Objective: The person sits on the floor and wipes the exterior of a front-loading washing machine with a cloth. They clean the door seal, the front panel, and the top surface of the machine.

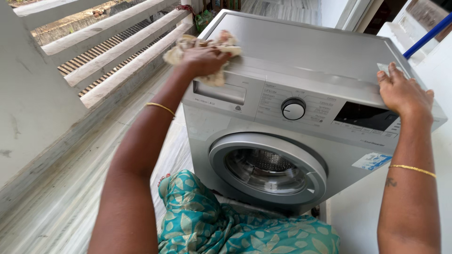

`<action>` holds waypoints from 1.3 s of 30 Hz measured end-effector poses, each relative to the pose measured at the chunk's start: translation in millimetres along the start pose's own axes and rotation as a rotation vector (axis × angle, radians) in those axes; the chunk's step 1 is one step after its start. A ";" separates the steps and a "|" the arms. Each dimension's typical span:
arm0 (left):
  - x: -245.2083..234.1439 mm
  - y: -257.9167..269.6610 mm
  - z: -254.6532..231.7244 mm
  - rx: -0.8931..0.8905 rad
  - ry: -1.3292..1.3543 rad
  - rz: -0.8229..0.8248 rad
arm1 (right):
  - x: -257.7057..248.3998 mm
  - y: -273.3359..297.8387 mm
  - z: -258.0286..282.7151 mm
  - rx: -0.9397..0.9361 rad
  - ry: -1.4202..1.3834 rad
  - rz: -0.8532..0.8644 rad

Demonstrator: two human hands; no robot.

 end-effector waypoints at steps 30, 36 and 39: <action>14.8 -118.0 -43.8 0.241 -0.156 -0.004 | -12.0 14.9 13.2 -0.122 -0.077 -0.086; 52.1 -255.8 -61.4 0.052 0.016 0.022 | -12.4 17.0 9.4 -0.145 -0.062 -0.365; 51.8 -309.6 -122.9 0.111 0.014 0.022 | -12.5 17.6 5.3 -0.165 -0.064 -0.436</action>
Point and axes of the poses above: each hand's wrist, its own y-axis away from the middle knuckle, its own x-axis out of the palm, z = x × y, the point moved 2 cm from there along -y, towards the middle knuckle, and after that the axes turned 4 degrees about -x, right-handed, at the moved point
